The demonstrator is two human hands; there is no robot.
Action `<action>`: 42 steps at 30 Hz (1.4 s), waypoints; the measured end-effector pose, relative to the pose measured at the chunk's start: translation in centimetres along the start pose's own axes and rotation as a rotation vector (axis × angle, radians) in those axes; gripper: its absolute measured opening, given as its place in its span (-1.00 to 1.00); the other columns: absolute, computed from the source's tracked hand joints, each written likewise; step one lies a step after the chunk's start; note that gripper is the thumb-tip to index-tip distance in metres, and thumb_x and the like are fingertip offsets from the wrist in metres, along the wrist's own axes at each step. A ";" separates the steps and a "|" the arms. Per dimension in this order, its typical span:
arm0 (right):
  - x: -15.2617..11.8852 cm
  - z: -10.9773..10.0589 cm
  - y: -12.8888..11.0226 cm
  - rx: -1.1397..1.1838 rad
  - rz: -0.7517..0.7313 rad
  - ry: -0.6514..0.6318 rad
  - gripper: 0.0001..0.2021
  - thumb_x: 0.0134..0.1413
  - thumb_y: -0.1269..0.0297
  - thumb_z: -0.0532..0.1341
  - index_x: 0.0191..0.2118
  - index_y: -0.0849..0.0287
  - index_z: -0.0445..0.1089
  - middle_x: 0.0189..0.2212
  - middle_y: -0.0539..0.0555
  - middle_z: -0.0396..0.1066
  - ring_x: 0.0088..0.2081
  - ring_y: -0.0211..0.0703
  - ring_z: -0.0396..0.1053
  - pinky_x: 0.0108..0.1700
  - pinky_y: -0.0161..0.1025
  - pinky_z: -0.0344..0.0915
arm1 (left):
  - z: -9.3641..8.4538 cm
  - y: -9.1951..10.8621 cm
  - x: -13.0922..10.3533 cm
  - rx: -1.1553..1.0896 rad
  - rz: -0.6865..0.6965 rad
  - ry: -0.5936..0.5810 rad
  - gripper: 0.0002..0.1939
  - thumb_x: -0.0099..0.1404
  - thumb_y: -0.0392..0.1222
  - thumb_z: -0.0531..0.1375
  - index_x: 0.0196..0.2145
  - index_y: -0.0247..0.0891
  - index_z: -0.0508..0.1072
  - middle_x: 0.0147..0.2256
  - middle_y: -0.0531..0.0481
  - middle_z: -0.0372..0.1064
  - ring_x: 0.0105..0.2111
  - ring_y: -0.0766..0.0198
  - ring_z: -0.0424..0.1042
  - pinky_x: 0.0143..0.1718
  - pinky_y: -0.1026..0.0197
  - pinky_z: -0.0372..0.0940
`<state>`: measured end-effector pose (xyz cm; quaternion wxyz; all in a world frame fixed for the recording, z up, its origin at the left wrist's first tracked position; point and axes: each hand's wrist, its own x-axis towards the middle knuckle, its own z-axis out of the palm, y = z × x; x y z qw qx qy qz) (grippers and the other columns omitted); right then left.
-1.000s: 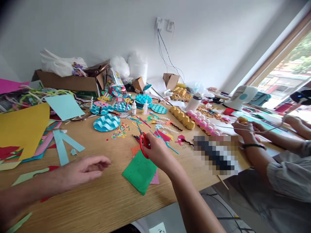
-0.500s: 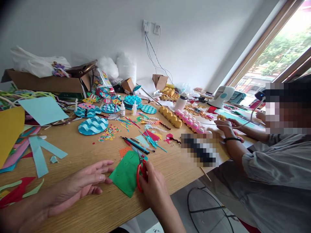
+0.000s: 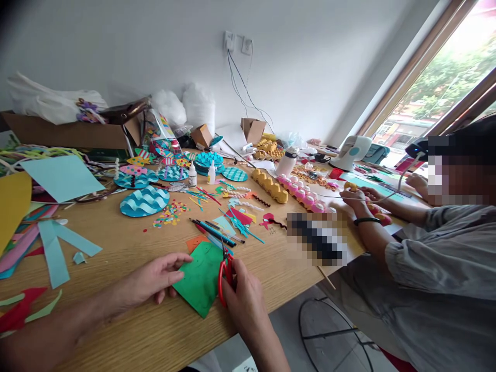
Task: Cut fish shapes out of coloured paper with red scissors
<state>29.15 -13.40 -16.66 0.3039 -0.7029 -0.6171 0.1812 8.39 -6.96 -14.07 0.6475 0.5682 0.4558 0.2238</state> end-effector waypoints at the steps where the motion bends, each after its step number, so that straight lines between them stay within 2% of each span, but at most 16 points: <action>1: 0.0 -0.1 -0.1 0.014 0.007 0.002 -0.82 0.01 0.11 0.05 -0.42 0.10 0.21 -0.61 0.02 0.32 -0.55 -0.10 0.27 -0.48 -0.26 0.08 | 0.2 0.0 0.3 0.027 0.037 0.013 -0.69 -0.03 -0.08 0.31 -0.29 -0.23 0.53 -0.50 0.12 0.37 -0.60 0.33 0.28 -0.64 0.32 0.07; 3: 0.0 -0.3 -0.1 0.060 0.024 0.008 -0.81 -0.01 0.10 0.07 -0.43 0.11 0.22 -0.61 0.02 0.32 -0.55 -0.10 0.28 -0.48 -0.26 0.10 | 0.3 0.4 0.5 0.042 0.101 0.044 -0.86 -0.07 -0.14 0.31 -0.51 -0.23 0.52 -0.62 0.17 0.28 -0.58 0.34 0.21 -0.56 0.31 0.08; 6: 0.2 -1.0 0.3 0.115 0.043 0.055 -0.78 0.00 0.08 0.07 -0.40 0.12 0.27 -0.60 0.03 0.32 -0.54 -0.09 0.29 -0.47 -0.26 0.14 | -1.0 1.1 -0.4 0.032 0.179 0.114 -0.85 -0.04 -0.12 0.30 -0.63 -0.21 0.44 -0.62 0.17 0.26 -0.53 0.32 0.19 -0.49 0.30 0.10; 10: 1.5 -1.7 0.9 0.094 0.027 0.136 -0.85 -0.04 0.15 0.10 -0.41 0.11 0.27 -0.61 0.01 0.31 -0.56 -0.12 0.25 -0.48 -0.27 0.09 | -4.3 1.5 -2.9 -0.073 0.248 0.382 -0.81 -0.08 -0.14 0.38 -0.58 -0.19 0.44 -0.58 0.18 0.30 -0.50 0.33 0.24 -0.49 0.37 0.16; 12: 2.8 -1.7 0.7 0.090 -0.010 0.143 -0.91 -0.10 0.22 0.13 -0.45 0.10 0.24 -0.63 -0.01 0.27 -0.56 -0.14 0.21 -0.47 -0.27 0.04 | -5.6 1.4 -4.0 -0.214 0.222 0.471 -0.75 -0.11 -0.13 0.44 -0.47 -0.14 0.48 -0.51 0.18 0.38 -0.46 0.32 0.33 -0.47 0.39 0.25; 16: 5.1 -1.2 -0.2 0.125 -0.048 0.137 -0.92 -0.17 0.26 0.16 -0.46 0.10 0.25 -0.58 0.00 0.27 -0.52 -0.15 0.16 -0.43 -0.25 0.02 | -7.1 1.0 -5.4 -0.423 0.097 0.467 -0.51 -0.05 -0.11 0.45 -0.12 0.00 0.49 -0.29 0.11 0.55 -0.33 0.20 0.51 -0.44 0.32 0.42; 19: 5.7 -1.0 -1.1 0.191 -0.044 0.114 -0.87 -0.14 0.21 0.18 -0.48 0.10 0.22 -0.59 0.00 0.25 -0.51 -0.15 0.17 -0.44 -0.26 0.05 | -7.5 0.3 -5.5 -0.493 0.051 0.488 -0.55 -0.08 -0.14 0.48 -0.19 -0.04 0.53 -0.32 0.11 0.59 -0.40 0.26 0.52 -0.51 0.38 0.42; 23: 4.8 -1.0 -2.9 0.347 -0.018 0.019 -0.75 -0.01 0.04 0.16 -0.44 0.12 0.22 -0.58 -0.02 0.28 -0.55 -0.20 0.23 -0.52 -0.30 0.14 | -7.5 -0.5 -5.3 -0.587 0.040 0.462 -0.59 -0.19 -0.19 0.52 -0.33 -0.05 0.55 -0.39 0.16 0.61 -0.45 0.28 0.53 -0.49 0.35 0.46; 24: 4.5 -1.0 -3.6 0.404 -0.011 -0.022 -0.72 0.04 0.00 0.13 -0.41 0.12 0.22 -0.55 -0.02 0.31 -0.56 -0.22 0.23 -0.54 -0.31 0.15 | -7.4 -0.5 -5.3 -0.606 0.036 0.460 -0.60 -0.20 -0.19 0.53 -0.34 -0.04 0.55 -0.41 0.19 0.61 -0.46 0.29 0.53 -0.50 0.36 0.45; 26: 3.9 -0.7 -5.1 0.674 0.040 -0.120 -0.68 0.04 -0.04 0.16 -0.38 0.15 0.23 -0.53 -0.02 0.31 -0.56 -0.25 0.21 -0.55 -0.34 0.13 | -7.1 -0.4 -5.3 -0.630 0.023 0.446 -0.62 -0.18 -0.19 0.53 -0.36 -0.02 0.55 -0.45 0.23 0.60 -0.45 0.29 0.54 -0.51 0.36 0.45; 29: 3.6 -0.1 -7.2 0.826 0.037 -0.213 -0.65 0.02 -0.06 0.20 -0.37 0.17 0.25 -0.54 -0.05 0.27 -0.55 -0.28 0.19 -0.54 -0.35 0.11 | -6.7 -0.2 -5.5 -0.633 0.038 0.427 -0.66 -0.14 -0.19 0.51 -0.36 -0.02 0.56 -0.43 0.24 0.60 -0.43 0.29 0.54 -0.47 0.36 0.44; 31: 3.9 0.5 -8.3 0.831 0.009 -0.253 -0.63 -0.04 -0.07 0.25 -0.38 0.17 0.26 -0.55 -0.06 0.24 -0.54 -0.27 0.18 -0.52 -0.34 0.11 | -6.5 -0.1 -5.5 -0.612 0.072 0.412 -0.68 -0.11 -0.18 0.50 -0.34 -0.05 0.56 -0.40 0.21 0.60 -0.40 0.28 0.54 -0.42 0.35 0.43; 35: 5.0 1.5 -9.2 0.705 -0.065 -0.232 -0.65 -0.20 0.04 0.35 -0.48 0.14 0.21 -0.60 -0.14 0.09 -0.55 -0.29 0.07 -0.52 -0.34 0.03 | -6.3 -0.3 -5.5 -0.518 0.155 0.356 -0.72 0.00 -0.13 0.44 -0.29 -0.12 0.57 -0.37 0.13 0.60 -0.35 0.26 0.50 -0.34 0.32 0.38; 39: 6.0 1.4 -9.6 0.677 -0.126 -0.285 -0.77 -0.20 0.19 0.29 -0.46 0.14 0.22 -0.61 -0.14 0.10 -0.54 -0.30 0.07 -0.52 -0.35 0.06 | -6.3 -0.3 -5.6 -0.426 0.226 0.364 -0.76 0.06 -0.13 0.39 -0.26 -0.15 0.56 -0.34 0.08 0.59 -0.31 0.22 0.47 -0.27 0.26 0.35; 42: 7.0 1.1 -10.0 0.653 -0.157 -0.330 -0.79 -0.22 0.24 0.26 -0.50 0.13 0.18 -0.64 -0.17 0.07 -0.58 -0.33 0.04 -0.56 -0.37 0.03 | -6.3 -0.4 -5.6 -0.439 0.248 0.405 -0.74 0.08 -0.14 0.37 -0.23 -0.16 0.53 -0.31 0.06 0.58 -0.29 0.22 0.45 -0.28 0.26 0.33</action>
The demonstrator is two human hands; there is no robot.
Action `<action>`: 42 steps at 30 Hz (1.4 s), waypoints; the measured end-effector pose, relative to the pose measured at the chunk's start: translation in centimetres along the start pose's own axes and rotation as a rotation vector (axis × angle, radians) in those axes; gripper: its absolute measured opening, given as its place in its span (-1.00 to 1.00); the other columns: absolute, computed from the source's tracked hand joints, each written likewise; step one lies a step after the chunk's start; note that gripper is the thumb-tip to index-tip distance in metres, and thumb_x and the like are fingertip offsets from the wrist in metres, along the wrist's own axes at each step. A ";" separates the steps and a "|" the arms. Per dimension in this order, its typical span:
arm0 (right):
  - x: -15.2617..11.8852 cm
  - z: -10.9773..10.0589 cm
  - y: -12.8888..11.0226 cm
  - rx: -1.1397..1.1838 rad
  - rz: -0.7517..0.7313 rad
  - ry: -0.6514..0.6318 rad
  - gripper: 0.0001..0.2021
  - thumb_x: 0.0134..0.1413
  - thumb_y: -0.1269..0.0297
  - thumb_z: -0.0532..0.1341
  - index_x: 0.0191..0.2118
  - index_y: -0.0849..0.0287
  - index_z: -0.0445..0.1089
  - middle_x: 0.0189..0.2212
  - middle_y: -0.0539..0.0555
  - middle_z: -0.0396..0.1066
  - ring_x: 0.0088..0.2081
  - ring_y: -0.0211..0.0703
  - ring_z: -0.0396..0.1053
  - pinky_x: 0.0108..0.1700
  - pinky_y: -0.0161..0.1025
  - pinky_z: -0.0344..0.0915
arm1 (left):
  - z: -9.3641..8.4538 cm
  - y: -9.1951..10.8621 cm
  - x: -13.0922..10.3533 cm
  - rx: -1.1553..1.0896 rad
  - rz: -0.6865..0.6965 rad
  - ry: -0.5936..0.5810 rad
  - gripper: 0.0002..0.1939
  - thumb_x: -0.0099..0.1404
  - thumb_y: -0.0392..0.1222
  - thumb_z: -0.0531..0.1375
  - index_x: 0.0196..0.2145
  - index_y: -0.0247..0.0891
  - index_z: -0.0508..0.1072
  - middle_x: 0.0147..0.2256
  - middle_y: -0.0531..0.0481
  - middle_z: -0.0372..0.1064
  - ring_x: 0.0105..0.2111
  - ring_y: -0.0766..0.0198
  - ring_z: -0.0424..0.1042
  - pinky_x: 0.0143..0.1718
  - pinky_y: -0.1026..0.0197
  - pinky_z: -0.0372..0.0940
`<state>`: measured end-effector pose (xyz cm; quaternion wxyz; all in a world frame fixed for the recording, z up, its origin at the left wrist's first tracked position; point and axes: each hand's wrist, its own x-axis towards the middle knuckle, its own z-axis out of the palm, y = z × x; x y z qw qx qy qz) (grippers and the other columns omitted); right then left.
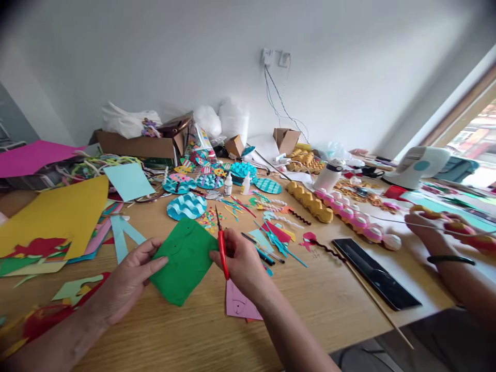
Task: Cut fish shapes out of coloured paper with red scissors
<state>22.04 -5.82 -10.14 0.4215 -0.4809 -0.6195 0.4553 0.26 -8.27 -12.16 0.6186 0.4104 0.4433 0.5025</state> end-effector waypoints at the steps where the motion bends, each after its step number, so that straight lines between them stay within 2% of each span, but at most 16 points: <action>1: 0.4 -0.1 -0.2 -0.007 -0.006 -0.004 -0.78 -0.22 0.24 0.26 -0.51 0.12 0.17 -0.65 -0.17 0.07 -0.59 -0.33 0.04 -0.57 -0.37 0.02 | 0.0 0.0 0.0 -0.028 0.004 0.020 -0.73 0.08 -0.14 0.37 -0.22 -0.15 0.52 -0.30 0.07 0.57 -0.29 0.23 0.45 -0.30 0.27 0.33; 3: 1.2 -0.1 -0.6 0.002 -0.017 0.005 -0.78 -0.22 0.25 0.26 -0.51 0.12 0.17 -0.65 -0.17 0.08 -0.60 -0.33 0.07 -0.57 -0.37 0.04 | 0.0 -0.2 0.2 -0.103 0.015 0.041 -0.72 0.09 -0.13 0.37 -0.21 -0.13 0.50 -0.29 0.07 0.56 -0.32 0.25 0.44 -0.32 0.27 0.33; 7: 2.8 0.1 -1.2 0.072 -0.037 0.032 -0.79 -0.20 0.24 0.27 -0.44 0.11 0.21 -0.66 -0.16 0.15 -0.62 -0.31 0.14 -0.58 -0.36 0.10 | -0.2 -0.8 0.6 -0.146 0.054 0.005 -0.71 0.10 -0.05 0.35 -0.23 -0.18 0.49 -0.35 0.02 0.53 -0.41 0.26 0.41 -0.40 0.24 0.31; 14: 3.7 1.1 -0.1 0.135 -0.099 0.091 -0.74 -0.20 0.18 0.31 -0.43 0.12 0.21 -0.66 -0.14 0.20 -0.64 -0.30 0.18 -0.62 -0.36 0.13 | -0.2 -1.0 0.8 0.010 0.064 0.033 -0.71 0.07 -0.06 0.35 -0.28 -0.26 0.52 -0.47 0.05 0.47 -0.51 0.31 0.37 -0.45 0.25 0.24; 18: 3.8 1.3 1.1 0.155 -0.096 0.110 -0.72 -0.21 0.15 0.31 -0.43 0.10 0.19 -0.66 -0.15 0.18 -0.64 -0.30 0.18 -0.61 -0.36 0.14 | -0.1 -0.9 0.9 0.112 0.072 0.045 -0.80 0.05 -0.10 0.33 -0.41 -0.27 0.50 -0.57 0.08 0.41 -0.54 0.30 0.32 -0.49 0.25 0.19; 22: 3.8 0.8 1.7 0.162 -0.077 0.125 -0.72 -0.21 0.16 0.30 -0.42 0.10 0.19 -0.65 -0.17 0.19 -0.63 -0.31 0.19 -0.59 -0.35 0.17 | -0.1 -1.1 1.1 0.186 0.088 0.055 -0.88 0.06 -0.16 0.31 -0.49 -0.24 0.47 -0.59 0.11 0.37 -0.55 0.32 0.29 -0.48 0.26 0.17; 26: 3.9 0.4 2.0 0.163 -0.064 0.115 -0.73 -0.23 0.19 0.30 -0.45 0.11 0.18 -0.66 -0.19 0.18 -0.64 -0.32 0.19 -0.59 -0.36 0.17 | -0.5 -1.2 1.0 0.218 0.096 -0.001 -0.88 0.14 -0.13 0.27 -0.44 -0.23 0.48 -0.53 0.08 0.40 -0.50 0.30 0.31 -0.45 0.26 0.20; 32: 3.9 -0.2 1.8 0.177 -0.084 0.085 -0.76 -0.20 0.24 0.29 -0.46 0.11 0.18 -0.66 -0.20 0.17 -0.64 -0.33 0.19 -0.58 -0.38 0.15 | -1.2 -1.6 0.6 0.276 0.124 -0.108 -0.76 0.28 0.01 0.16 -0.37 -0.19 0.51 -0.47 0.05 0.45 -0.44 0.23 0.38 -0.38 0.21 0.28; 35: 3.4 -0.2 1.4 0.196 -0.096 0.033 -0.75 -0.22 0.24 0.31 -0.46 0.11 0.19 -0.67 -0.20 0.17 -0.64 -0.35 0.16 -0.59 -0.40 0.13 | -0.9 -1.7 0.5 0.330 0.084 -0.040 -0.78 0.17 0.02 0.26 -0.45 -0.18 0.52 -0.53 0.05 0.47 -0.48 0.20 0.39 -0.40 0.19 0.31; 37: 3.1 0.2 1.1 0.209 -0.102 -0.010 -0.74 -0.24 0.24 0.33 -0.50 0.11 0.19 -0.68 -0.20 0.17 -0.65 -0.36 0.15 -0.60 -0.41 0.11 | -0.6 -1.6 0.4 0.359 0.074 0.018 -0.81 0.09 0.00 0.33 -0.51 -0.16 0.53 -0.52 0.04 0.51 -0.45 0.14 0.43 -0.32 0.14 0.35; 40: 2.8 0.5 0.7 0.226 -0.113 -0.035 -0.73 -0.27 0.25 0.35 -0.54 0.12 0.19 -0.70 -0.19 0.21 -0.65 -0.36 0.16 -0.61 -0.41 0.10 | -0.3 -1.6 0.5 0.307 0.130 0.035 -0.89 0.09 -0.04 0.35 -0.45 -0.09 0.58 -0.38 0.04 0.60 -0.22 0.05 0.48 -0.10 0.11 0.35; 42: 2.8 0.2 0.7 0.247 -0.127 0.011 -0.76 -0.25 0.25 0.33 -0.51 0.13 0.23 -0.66 -0.14 0.30 -0.64 -0.34 0.20 -0.59 -0.40 0.14 | -0.4 -1.5 0.6 0.237 0.166 0.072 -0.88 0.10 -0.05 0.35 -0.37 -0.05 0.60 -0.31 0.06 0.61 -0.12 0.03 0.46 -0.11 0.13 0.37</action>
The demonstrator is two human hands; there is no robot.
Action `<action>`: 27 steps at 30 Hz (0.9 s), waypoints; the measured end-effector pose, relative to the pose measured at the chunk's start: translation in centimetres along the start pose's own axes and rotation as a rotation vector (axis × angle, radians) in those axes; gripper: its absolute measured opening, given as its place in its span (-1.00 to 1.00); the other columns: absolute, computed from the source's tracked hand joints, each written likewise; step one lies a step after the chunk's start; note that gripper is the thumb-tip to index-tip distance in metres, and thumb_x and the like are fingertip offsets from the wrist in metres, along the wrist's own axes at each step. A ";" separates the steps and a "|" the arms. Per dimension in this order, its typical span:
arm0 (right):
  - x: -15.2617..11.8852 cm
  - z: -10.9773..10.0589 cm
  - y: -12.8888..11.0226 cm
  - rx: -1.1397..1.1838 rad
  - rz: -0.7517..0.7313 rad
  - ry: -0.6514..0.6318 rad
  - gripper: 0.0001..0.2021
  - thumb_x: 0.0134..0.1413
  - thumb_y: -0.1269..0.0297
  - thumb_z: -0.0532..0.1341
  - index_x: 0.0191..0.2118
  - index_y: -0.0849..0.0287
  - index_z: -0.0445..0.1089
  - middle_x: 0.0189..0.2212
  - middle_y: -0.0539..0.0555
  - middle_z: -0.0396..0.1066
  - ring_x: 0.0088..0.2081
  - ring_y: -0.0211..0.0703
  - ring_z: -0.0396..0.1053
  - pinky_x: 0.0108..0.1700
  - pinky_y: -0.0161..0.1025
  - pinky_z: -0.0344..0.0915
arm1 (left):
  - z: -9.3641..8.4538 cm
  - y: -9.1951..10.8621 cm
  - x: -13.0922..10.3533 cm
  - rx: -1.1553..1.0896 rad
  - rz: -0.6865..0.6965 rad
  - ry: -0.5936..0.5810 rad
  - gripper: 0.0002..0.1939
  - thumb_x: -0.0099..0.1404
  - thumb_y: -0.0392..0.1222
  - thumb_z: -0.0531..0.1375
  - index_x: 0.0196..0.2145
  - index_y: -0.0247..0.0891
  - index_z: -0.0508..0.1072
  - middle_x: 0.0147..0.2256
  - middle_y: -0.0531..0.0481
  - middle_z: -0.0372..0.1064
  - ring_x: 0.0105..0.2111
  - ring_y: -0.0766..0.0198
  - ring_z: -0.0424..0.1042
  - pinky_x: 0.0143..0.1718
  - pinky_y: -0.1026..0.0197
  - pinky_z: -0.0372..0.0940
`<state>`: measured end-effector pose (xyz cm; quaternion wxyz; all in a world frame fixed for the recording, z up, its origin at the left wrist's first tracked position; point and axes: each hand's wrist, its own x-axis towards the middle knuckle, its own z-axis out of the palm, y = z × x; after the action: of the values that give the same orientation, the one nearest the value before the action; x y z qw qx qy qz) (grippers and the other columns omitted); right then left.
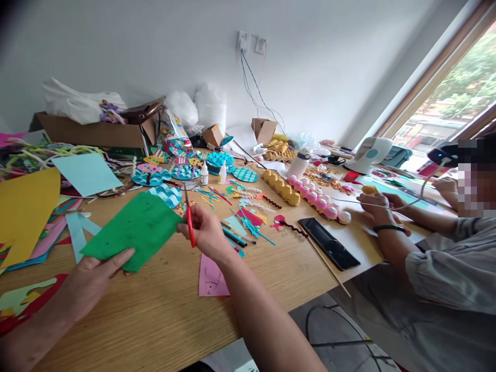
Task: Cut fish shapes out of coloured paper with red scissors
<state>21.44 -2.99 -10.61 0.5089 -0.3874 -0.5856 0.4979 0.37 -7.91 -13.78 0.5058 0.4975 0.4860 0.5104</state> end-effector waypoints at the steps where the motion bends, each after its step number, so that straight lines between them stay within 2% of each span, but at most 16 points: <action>1: 0.1 -0.4 -0.1 0.013 -0.015 0.043 -0.78 -0.22 0.25 0.32 -0.49 0.13 0.24 -0.63 -0.11 0.35 -0.63 -0.34 0.22 -0.58 -0.39 0.16 | 0.0 0.0 0.1 -0.023 0.006 0.032 -0.85 0.10 -0.05 0.35 -0.33 -0.04 0.60 -0.28 0.07 0.61 -0.12 0.03 0.46 -0.16 0.14 0.40; 5: 0.7 -2.3 -0.2 0.071 -0.075 0.256 -0.79 -0.13 0.23 0.26 -0.42 0.12 0.19 -0.57 -0.10 0.38 -0.63 -0.38 0.17 -0.56 -0.39 0.14 | -0.1 0.4 0.2 -0.044 0.030 0.130 -0.66 0.04 -0.05 0.38 -0.18 -0.01 0.59 -0.24 0.07 0.60 -0.19 0.02 0.47 -0.43 0.20 0.40; 7: 0.7 -2.9 -0.1 0.093 -0.079 0.308 -0.79 -0.10 0.23 0.25 -0.39 0.11 0.18 -0.56 -0.12 0.36 -0.63 -0.38 0.15 -0.56 -0.40 0.12 | -0.1 0.5 0.1 -0.033 0.031 0.125 -0.68 0.02 -0.06 0.39 -0.21 -0.03 0.60 -0.27 0.05 0.61 -0.27 0.04 0.47 -0.51 0.22 0.36; 9: 0.3 -2.7 -0.2 0.102 -0.054 0.288 -0.79 -0.10 0.24 0.27 -0.39 0.12 0.19 -0.57 -0.11 0.37 -0.64 -0.37 0.15 -0.57 -0.39 0.10 | 0.0 0.6 0.0 -0.033 0.026 0.103 -0.76 0.02 -0.08 0.39 -0.29 -0.07 0.60 -0.31 0.05 0.61 -0.39 0.12 0.45 -0.56 0.24 0.33; 12: -0.7 -1.5 -0.4 0.095 0.012 0.162 -0.77 -0.09 0.19 0.32 -0.42 0.16 0.25 -0.56 -0.03 0.42 -0.62 -0.33 0.20 -0.58 -0.37 0.11 | 0.3 0.7 -0.2 -0.058 0.000 0.091 -0.87 0.02 -0.10 0.38 -0.43 -0.12 0.55 -0.50 0.12 0.54 -0.59 0.27 0.35 -0.63 0.28 0.25; 16: -1.8 0.4 -1.1 0.155 0.042 -0.018 -0.65 0.12 -0.07 0.16 -0.34 0.17 0.30 -0.44 0.06 0.45 -0.55 -0.29 0.26 -0.53 -0.34 0.15 | 0.5 1.0 -0.3 -0.051 -0.061 0.122 -0.81 -0.02 -0.08 0.38 -0.55 -0.16 0.45 -0.71 0.20 0.34 -0.72 0.35 0.24 -0.70 0.32 0.15; 18: -1.8 1.1 -1.3 0.142 0.052 -0.048 -0.65 0.08 -0.07 0.20 -0.32 0.16 0.29 -0.43 0.03 0.42 -0.52 -0.29 0.25 -0.50 -0.33 0.16 | 0.4 1.0 -0.3 -0.012 -0.071 0.116 -0.82 -0.01 -0.06 0.36 -0.52 -0.17 0.46 -0.72 0.20 0.32 -0.73 0.36 0.22 -0.69 0.32 0.15; 22: -1.4 1.9 -1.2 -0.020 0.094 0.061 -0.64 -0.19 0.10 0.39 -0.38 0.15 0.24 -0.51 -0.07 0.31 -0.51 -0.28 0.21 -0.48 -0.33 0.16 | 0.3 0.6 -0.1 0.123 -0.078 0.123 -0.75 0.02 0.01 0.29 -0.63 -0.18 0.40 -0.80 0.21 0.23 -0.77 0.38 0.16 -0.71 0.32 0.08; 25: -1.5 1.9 -0.7 -0.076 0.069 0.181 -0.66 -0.20 0.13 0.38 -0.39 0.15 0.23 -0.51 -0.07 0.31 -0.52 -0.27 0.20 -0.49 -0.32 0.15 | 0.3 0.4 -0.1 0.177 -0.109 0.155 -0.67 -0.02 0.03 0.27 -0.74 -0.18 0.34 -0.84 0.18 0.20 -0.81 0.39 0.14 -0.73 0.32 0.04; 27: -1.8 1.6 -0.6 -0.065 0.067 0.216 -0.66 -0.21 0.12 0.37 -0.39 0.14 0.23 -0.52 -0.07 0.31 -0.52 -0.26 0.20 -0.50 -0.32 0.14 | 0.5 0.3 -0.2 0.202 -0.135 0.149 -0.63 -0.04 0.04 0.27 -0.80 -0.17 0.30 -0.85 0.16 0.20 -0.82 0.40 0.13 -0.74 0.31 0.05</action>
<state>20.21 -5.12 -10.38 0.5392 -0.4744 -0.5300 0.4509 0.84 -8.11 -13.49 0.4489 0.4728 0.6034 0.4592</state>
